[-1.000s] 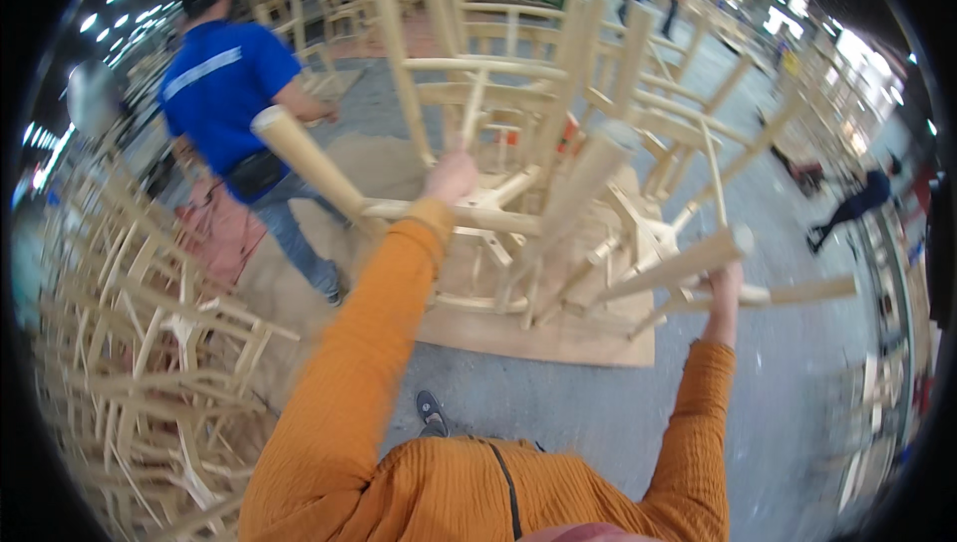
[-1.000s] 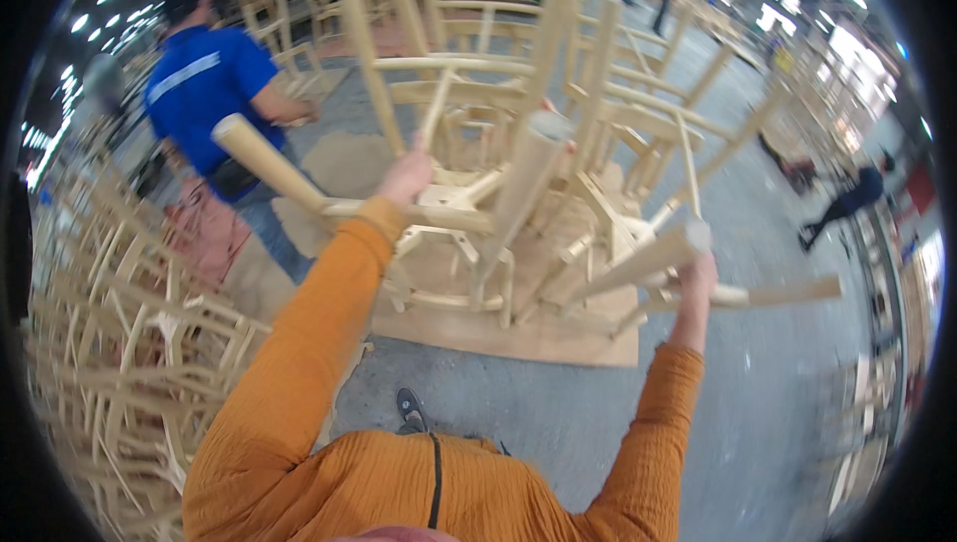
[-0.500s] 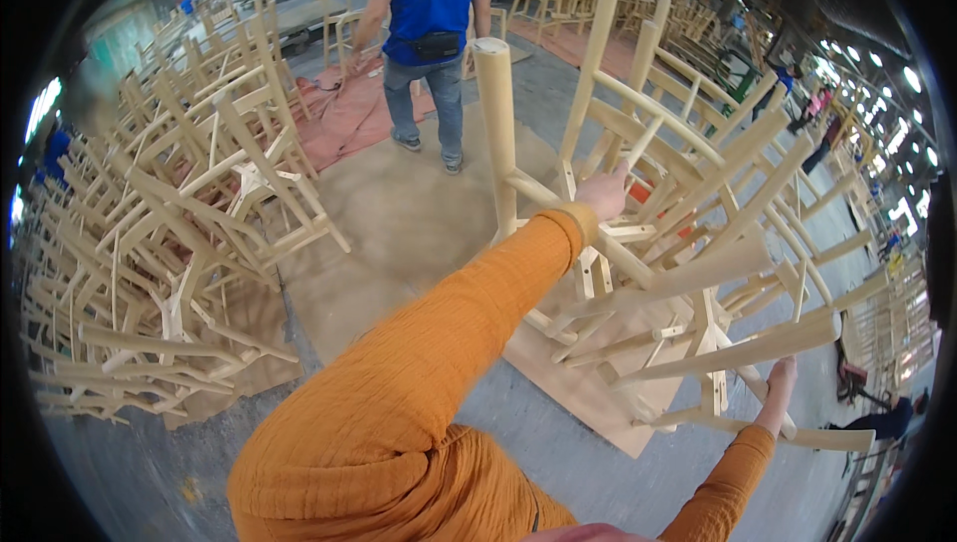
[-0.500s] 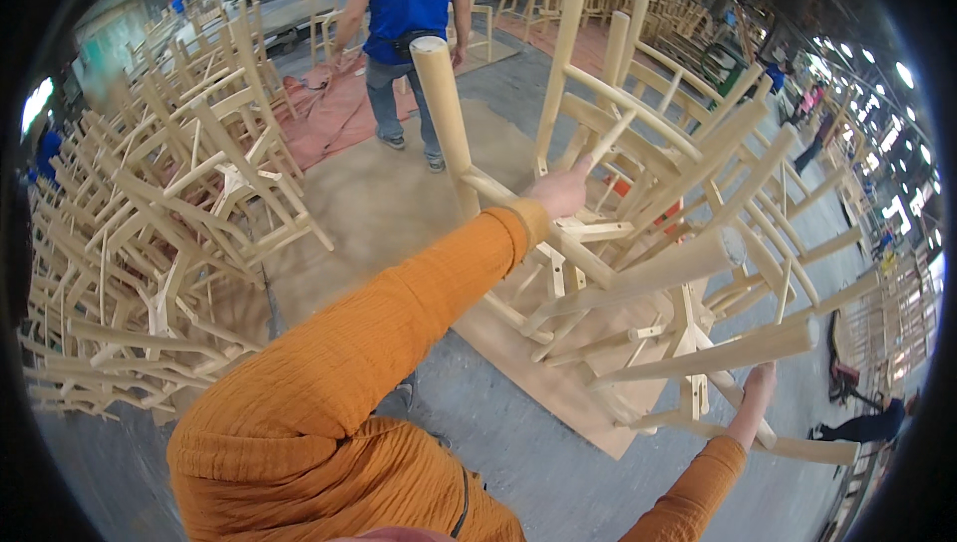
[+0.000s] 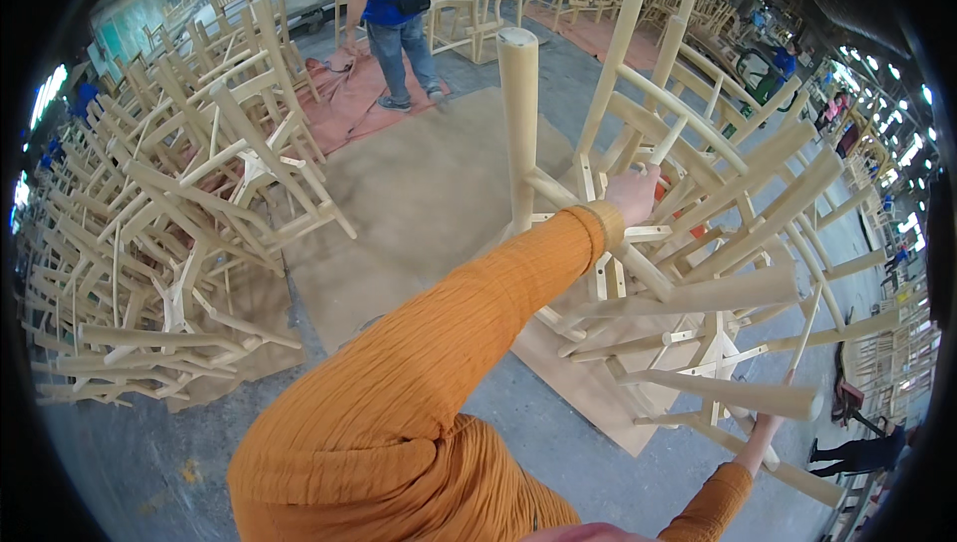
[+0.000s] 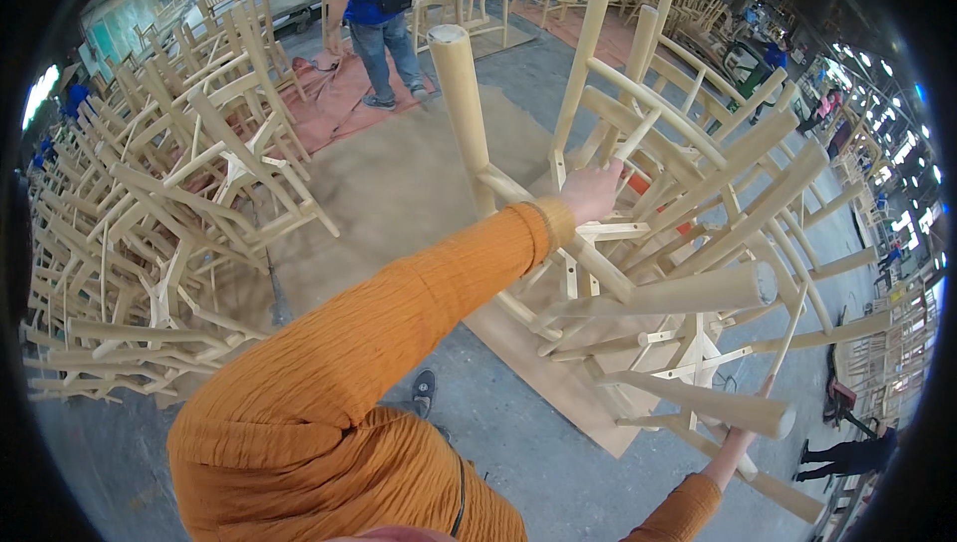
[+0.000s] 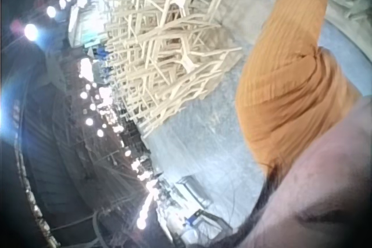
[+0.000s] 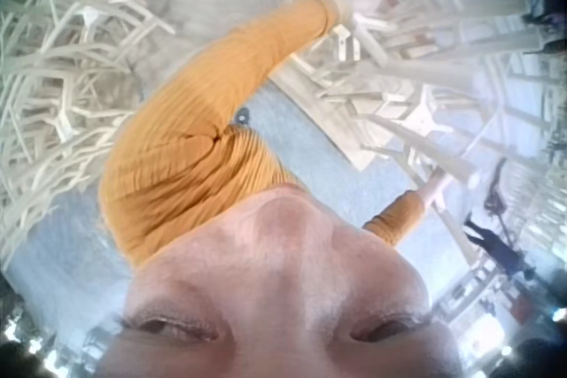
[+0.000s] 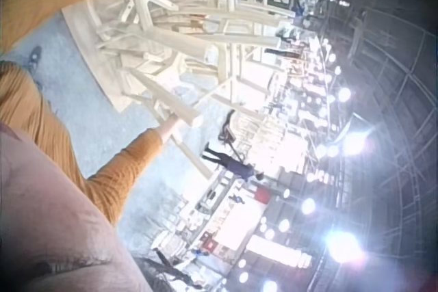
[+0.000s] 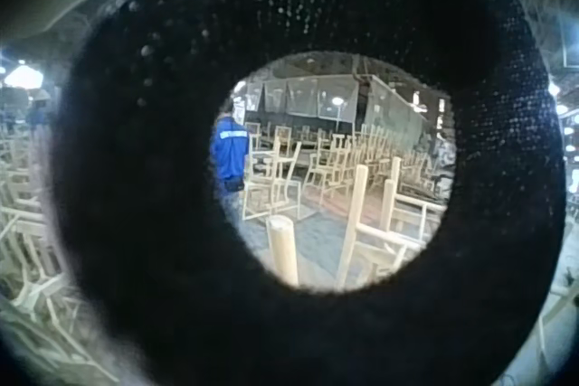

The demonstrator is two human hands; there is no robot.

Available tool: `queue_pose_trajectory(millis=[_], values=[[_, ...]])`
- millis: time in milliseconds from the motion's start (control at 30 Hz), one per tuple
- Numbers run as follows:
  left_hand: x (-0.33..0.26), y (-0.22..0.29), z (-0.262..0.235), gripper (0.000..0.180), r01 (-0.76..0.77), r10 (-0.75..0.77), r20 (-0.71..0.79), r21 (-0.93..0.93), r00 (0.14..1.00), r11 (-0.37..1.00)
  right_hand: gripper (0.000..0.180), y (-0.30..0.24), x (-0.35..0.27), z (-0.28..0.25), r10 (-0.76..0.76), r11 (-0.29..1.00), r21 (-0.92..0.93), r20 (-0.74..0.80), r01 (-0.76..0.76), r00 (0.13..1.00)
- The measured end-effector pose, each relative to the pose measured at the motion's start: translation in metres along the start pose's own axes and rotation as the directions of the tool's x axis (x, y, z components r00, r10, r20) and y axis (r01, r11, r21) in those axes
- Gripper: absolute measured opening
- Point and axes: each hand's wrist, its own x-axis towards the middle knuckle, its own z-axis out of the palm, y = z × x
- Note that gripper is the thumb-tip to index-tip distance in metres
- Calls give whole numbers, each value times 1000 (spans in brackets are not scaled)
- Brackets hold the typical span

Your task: The person stacks unfinished wooden chair frames on a pallet and moves the stack using a pallet jack. They then unstack the chairs and place them on the floor.

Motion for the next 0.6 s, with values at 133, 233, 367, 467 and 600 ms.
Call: queue_pose_trajectory(millis=[133,233,367,467,600], values=[[5,-5,3,51,-21,27,-68,83,997,996,55,0,-3,13,46,995,90,3,-46,999],[6,-9,4,56,-38,41,-18,162,999,986,56,3,-2,27,181,974,115,134,-197,974],[12,6,10,60,-103,103,-59,4,993,995,55,39,-16,-3,139,990,28,-31,-138,990],[11,-10,9,62,-97,97,-88,7,991,995,55,19,-10,22,145,985,99,-33,-141,989],[14,-18,10,64,-50,49,-40,-26,998,998,55,-6,-8,29,207,973,107,8,-207,978]])
